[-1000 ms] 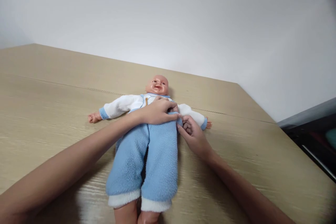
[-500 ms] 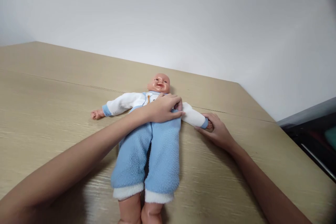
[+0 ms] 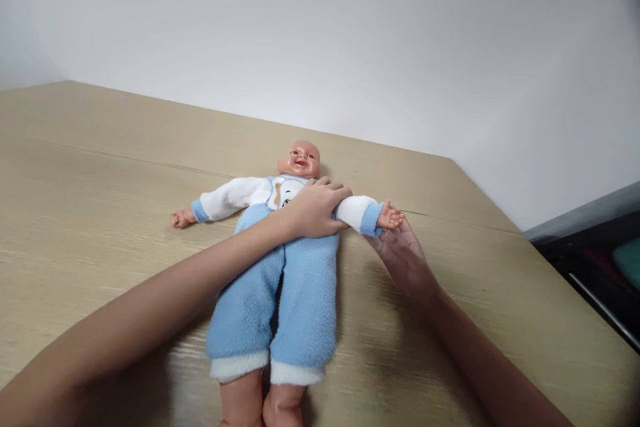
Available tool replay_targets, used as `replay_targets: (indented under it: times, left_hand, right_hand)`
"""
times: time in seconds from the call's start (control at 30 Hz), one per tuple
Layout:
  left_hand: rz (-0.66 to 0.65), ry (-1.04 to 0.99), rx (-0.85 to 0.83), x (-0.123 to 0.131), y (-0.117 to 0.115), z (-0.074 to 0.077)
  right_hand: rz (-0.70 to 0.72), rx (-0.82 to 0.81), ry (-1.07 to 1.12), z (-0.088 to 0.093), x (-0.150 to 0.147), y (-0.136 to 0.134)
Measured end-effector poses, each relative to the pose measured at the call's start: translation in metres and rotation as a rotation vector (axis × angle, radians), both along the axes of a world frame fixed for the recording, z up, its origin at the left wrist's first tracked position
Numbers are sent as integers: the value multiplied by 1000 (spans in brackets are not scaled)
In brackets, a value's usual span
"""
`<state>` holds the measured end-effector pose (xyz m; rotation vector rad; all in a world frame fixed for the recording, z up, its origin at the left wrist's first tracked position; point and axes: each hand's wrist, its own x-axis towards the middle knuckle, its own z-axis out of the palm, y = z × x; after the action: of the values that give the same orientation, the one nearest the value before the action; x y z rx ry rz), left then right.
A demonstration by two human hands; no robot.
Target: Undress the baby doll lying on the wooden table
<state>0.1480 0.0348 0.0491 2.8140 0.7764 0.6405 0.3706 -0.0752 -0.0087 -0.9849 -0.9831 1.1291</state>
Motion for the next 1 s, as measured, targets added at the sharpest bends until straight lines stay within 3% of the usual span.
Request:
replay_targets:
  times: [0.07,0.2,0.37,0.47,0.57,0.77,0.9,1.0]
  left_hand:
    - [-15,-112,-17,-4,2,-4]
    - [-45,-363,-130,-11,6,-8]
    - [-25,-629,-281,-22,5,-7]
    - [33,-724,-363,-30,2,-6]
    - [54,-808,-481,-37,2,-6]
    - [104,-976,-648,-45,5,-4]
    - [109,-1218,-741,-54,9,-1]
    - [67,-1416,-905,-65,15,1]
  right_hand:
    - [11,1,-22,-2,-1,0]
    - [64,-44,-338,-12,2,2]
    - [186,147,-820,-14,-6,-4]
    - [195,206,-943,-10,-16,-6]
    - [203,144,-862,-7,-27,-5]
    - [258,-98,-437,-3,-54,7]
    - [281,-155,-182,2,-78,25]
    - [351,-131,-84,10,-100,41]
